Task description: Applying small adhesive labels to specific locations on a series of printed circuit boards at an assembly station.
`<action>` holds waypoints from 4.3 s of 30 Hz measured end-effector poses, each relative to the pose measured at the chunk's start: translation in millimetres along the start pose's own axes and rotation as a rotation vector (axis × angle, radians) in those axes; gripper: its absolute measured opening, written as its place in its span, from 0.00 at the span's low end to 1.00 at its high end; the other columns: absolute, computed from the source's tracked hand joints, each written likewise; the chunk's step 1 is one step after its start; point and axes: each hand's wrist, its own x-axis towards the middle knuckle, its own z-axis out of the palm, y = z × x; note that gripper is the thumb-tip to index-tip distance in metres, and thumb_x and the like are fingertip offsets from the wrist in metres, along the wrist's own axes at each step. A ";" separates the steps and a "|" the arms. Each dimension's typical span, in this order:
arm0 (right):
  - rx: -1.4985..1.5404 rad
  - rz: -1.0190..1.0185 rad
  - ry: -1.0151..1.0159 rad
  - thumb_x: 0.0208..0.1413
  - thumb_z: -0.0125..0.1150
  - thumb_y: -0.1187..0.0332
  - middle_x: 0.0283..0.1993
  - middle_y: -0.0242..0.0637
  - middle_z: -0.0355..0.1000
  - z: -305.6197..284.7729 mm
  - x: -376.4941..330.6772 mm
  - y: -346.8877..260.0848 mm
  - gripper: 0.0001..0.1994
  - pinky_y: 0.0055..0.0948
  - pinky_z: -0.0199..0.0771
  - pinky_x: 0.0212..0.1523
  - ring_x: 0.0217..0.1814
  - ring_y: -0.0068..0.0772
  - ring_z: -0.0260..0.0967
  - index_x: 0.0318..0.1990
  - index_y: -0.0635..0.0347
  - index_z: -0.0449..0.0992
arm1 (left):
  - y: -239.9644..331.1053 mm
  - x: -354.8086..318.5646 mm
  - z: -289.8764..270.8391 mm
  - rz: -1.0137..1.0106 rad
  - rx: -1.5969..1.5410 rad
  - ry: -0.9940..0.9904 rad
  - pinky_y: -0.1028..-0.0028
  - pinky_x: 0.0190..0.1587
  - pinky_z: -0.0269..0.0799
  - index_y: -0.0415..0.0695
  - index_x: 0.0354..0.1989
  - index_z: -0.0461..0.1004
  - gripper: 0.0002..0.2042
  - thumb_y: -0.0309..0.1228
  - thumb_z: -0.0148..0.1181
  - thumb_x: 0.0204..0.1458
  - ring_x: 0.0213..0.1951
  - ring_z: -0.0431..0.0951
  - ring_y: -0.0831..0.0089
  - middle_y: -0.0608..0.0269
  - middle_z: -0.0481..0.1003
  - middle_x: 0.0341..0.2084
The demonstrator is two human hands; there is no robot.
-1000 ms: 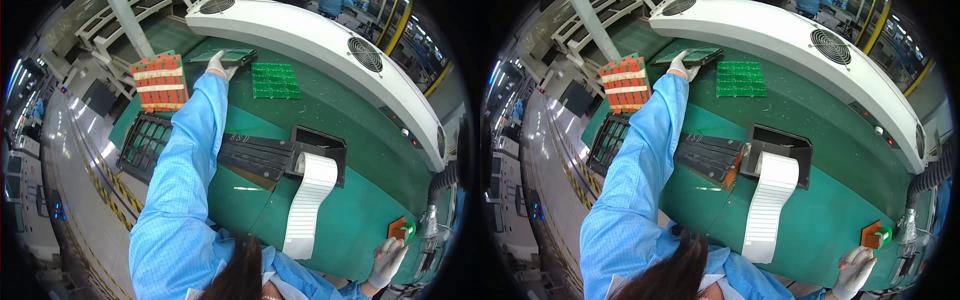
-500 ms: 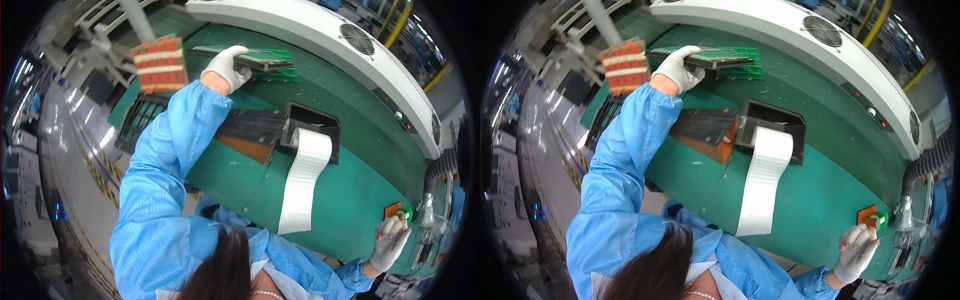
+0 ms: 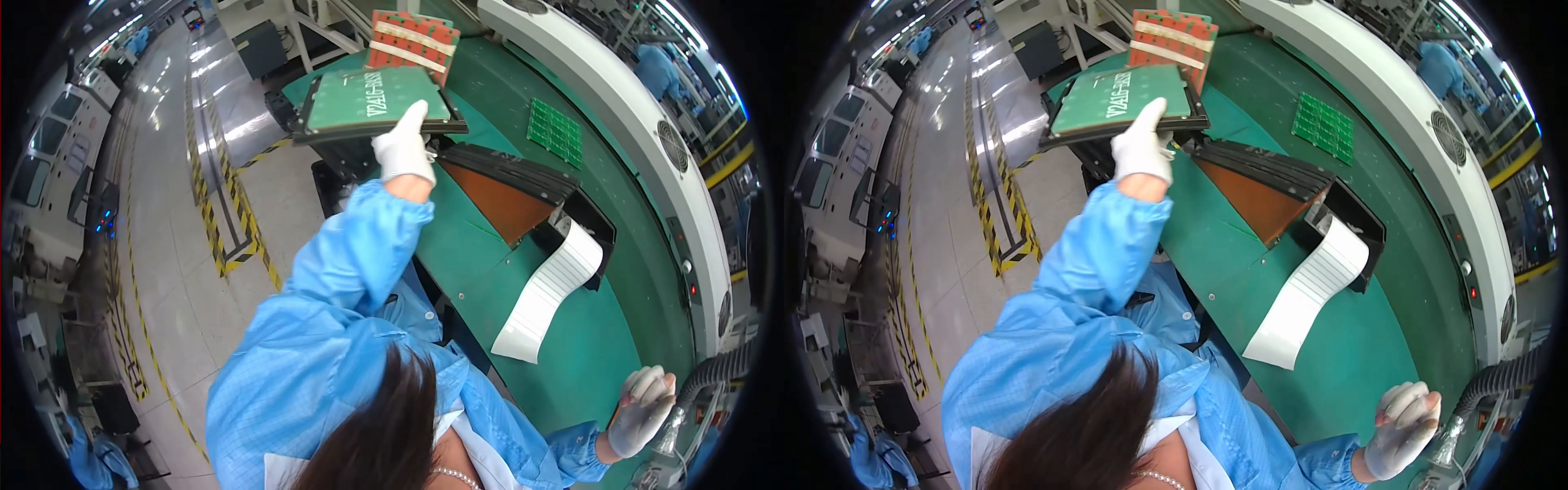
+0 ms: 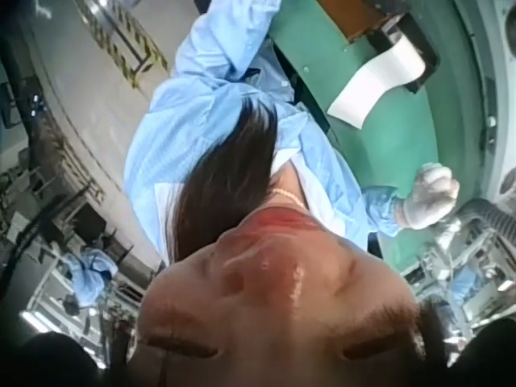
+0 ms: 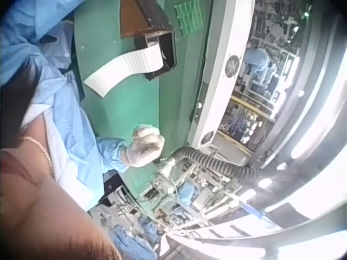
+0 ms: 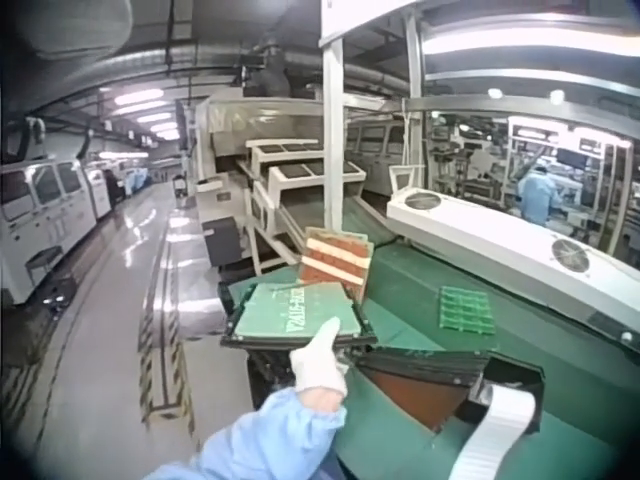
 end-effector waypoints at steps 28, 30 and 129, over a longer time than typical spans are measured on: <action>-0.133 0.147 -0.043 0.68 0.44 0.48 0.22 0.33 0.55 38.8 41.3 10.8 0.26 0.23 0.56 0.23 0.21 0.24 0.53 0.22 0.55 0.56 | 1.1 17.8 12.7 -0.473 -0.079 -0.505 0.69 0.30 0.71 0.38 0.32 0.73 0.12 0.37 0.61 0.55 0.26 0.75 0.64 0.57 0.75 0.25; -0.206 0.142 -0.063 0.68 0.43 0.47 0.22 0.34 0.58 55.0 48.5 7.4 0.26 0.23 0.56 0.23 0.22 0.24 0.55 0.22 0.57 0.57 | 39.5 53.2 -21.7 0.436 0.484 -0.708 0.66 0.40 0.75 0.39 0.43 0.76 0.18 0.41 0.63 0.53 0.36 0.80 0.58 0.52 0.80 0.36; -0.975 -0.088 -1.023 0.43 0.64 0.61 0.27 0.40 0.76 332.7 424.9 268.8 0.15 0.34 0.74 0.33 0.29 0.30 0.73 0.31 0.67 0.79 | 114.5 149.3 -59.3 1.448 1.445 -1.272 0.62 0.48 0.69 0.45 0.34 0.73 0.07 0.28 0.56 0.46 0.39 0.75 0.61 0.62 0.74 0.31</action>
